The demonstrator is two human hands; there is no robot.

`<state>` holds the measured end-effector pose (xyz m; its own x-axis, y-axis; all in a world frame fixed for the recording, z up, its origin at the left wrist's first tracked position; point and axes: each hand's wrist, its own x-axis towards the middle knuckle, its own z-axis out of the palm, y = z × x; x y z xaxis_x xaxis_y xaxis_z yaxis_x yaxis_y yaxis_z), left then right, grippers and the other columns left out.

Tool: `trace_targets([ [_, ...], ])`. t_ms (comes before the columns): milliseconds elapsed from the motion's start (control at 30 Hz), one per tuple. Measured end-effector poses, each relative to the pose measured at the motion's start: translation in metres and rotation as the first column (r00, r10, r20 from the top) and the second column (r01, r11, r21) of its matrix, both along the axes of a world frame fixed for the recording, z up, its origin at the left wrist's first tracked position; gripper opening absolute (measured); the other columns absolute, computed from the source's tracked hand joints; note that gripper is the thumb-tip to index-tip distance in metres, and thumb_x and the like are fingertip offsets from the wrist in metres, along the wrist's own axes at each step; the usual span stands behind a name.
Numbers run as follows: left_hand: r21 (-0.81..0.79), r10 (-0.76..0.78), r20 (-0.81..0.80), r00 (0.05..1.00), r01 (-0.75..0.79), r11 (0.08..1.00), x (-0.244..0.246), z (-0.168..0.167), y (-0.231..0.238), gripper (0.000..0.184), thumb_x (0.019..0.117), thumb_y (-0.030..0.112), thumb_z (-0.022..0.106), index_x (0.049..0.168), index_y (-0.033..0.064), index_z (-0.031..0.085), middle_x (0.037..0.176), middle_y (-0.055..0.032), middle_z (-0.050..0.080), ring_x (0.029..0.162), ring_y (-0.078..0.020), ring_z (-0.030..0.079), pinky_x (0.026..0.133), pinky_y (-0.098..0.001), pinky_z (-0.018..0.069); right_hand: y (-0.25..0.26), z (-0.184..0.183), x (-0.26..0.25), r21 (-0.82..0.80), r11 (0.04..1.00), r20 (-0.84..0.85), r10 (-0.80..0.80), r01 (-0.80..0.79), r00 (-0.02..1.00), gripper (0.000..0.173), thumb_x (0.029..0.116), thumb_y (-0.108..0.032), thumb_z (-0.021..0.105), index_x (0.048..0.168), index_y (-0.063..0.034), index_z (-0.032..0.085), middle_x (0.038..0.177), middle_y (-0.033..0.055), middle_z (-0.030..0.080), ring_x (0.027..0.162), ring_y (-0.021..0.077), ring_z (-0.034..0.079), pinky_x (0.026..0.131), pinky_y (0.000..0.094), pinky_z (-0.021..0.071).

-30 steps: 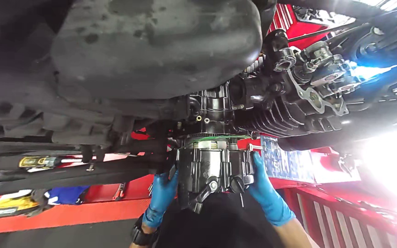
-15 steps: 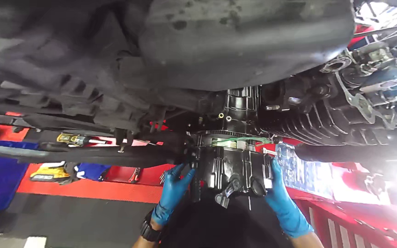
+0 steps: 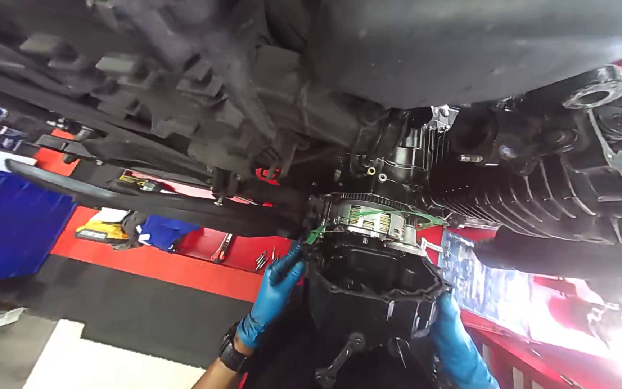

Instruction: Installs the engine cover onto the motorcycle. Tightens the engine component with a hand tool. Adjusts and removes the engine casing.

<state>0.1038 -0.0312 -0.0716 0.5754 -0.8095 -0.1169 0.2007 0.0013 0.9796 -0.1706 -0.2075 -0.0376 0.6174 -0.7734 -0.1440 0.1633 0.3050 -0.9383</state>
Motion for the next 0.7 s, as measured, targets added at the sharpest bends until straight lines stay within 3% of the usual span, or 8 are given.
trace_targets([
  [133,-0.031,0.014,-0.105,0.994,-0.017,0.999,0.002,-0.002,0.005,0.035,0.1048,0.02,0.053,0.134,0.0042,0.066,0.131,-0.0015,0.07,0.121,-0.0102,0.064,0.107,-0.0306,0.0514,0.008,-0.006,-0.009,-0.068,0.996,-0.062,0.051,-0.055,0.997,0.085,0.0857,-0.067,0.068,0.154,-0.0233,0.043,0.141,-0.0112,0.061,0.125,0.0002,0.058,0.107,0.0237,0.0497],
  [300,-0.036,0.014,-0.078,0.997,-0.017,0.999,0.004,0.007,0.002,0.044,0.1046,0.023,0.055,0.142,0.0,0.057,0.139,-0.0036,0.065,0.126,-0.0111,0.061,0.108,-0.0294,0.0498,0.013,-0.004,-0.009,-0.146,0.984,0.011,0.11,-0.107,0.994,0.086,0.0892,-0.06,0.069,0.158,-0.0201,0.037,0.153,-0.0088,0.051,0.135,0.0029,0.051,0.113,0.0243,0.0442],
  [400,0.024,0.004,-0.03,1.0,-0.003,1.0,0.01,0.019,-0.001,0.041,0.1037,0.022,0.056,0.139,0.001,0.06,0.133,-0.0017,0.068,0.119,-0.0087,0.065,0.104,-0.0273,0.0524,0.008,-0.007,-0.013,-0.216,0.959,0.012,0.19,-0.183,0.982,0.099,0.0847,-0.063,0.072,0.162,-0.018,0.028,0.163,-0.0045,0.038,0.143,0.0077,0.043,0.118,0.0276,0.0398],
  [467,0.073,-0.011,0.037,0.999,0.008,0.997,0.015,0.03,-0.004,0.033,0.102,0.017,0.058,0.129,0.0011,0.068,0.126,-0.0019,0.072,0.114,-0.0078,0.067,0.101,-0.0259,0.0538,0.005,-0.014,-0.01,-0.271,0.942,0.0,0.207,-0.199,0.978,0.114,0.0772,-0.068,0.075,0.163,-0.0131,0.024,0.167,0.0025,0.031,0.148,0.0147,0.039,0.121,0.0332,0.0375],
  [600,0.084,-0.134,0.323,0.937,0.113,0.99,0.038,0.038,-0.004,0.02,0.0982,0.014,0.065,0.107,0.0022,0.078,0.128,-0.0112,0.071,0.127,-0.0208,0.063,0.111,-0.0373,0.05,0.005,-0.028,-0.01,-0.3,0.94,0.04,0.18,-0.16,0.983,0.123,0.0713,-0.073,0.077,0.16,-0.0038,0.026,0.165,0.0114,0.032,0.148,0.0206,0.038,0.122,0.0371,0.0369],
  [700,0.085,-0.197,0.545,0.815,0.18,0.98,0.05,0.042,-0.006,0.017,0.0968,0.013,0.068,0.106,0.0033,0.078,0.122,-0.0098,0.073,0.12,-0.0188,0.067,0.107,-0.0373,0.0533,0.005,-0.031,-0.011,-0.338,0.928,0.038,0.181,-0.157,0.983,0.122,0.0721,-0.074,0.075,0.16,-0.0043,0.028,0.165,0.0116,0.032,0.148,0.021,0.037,0.122,0.0372,0.0363],
])
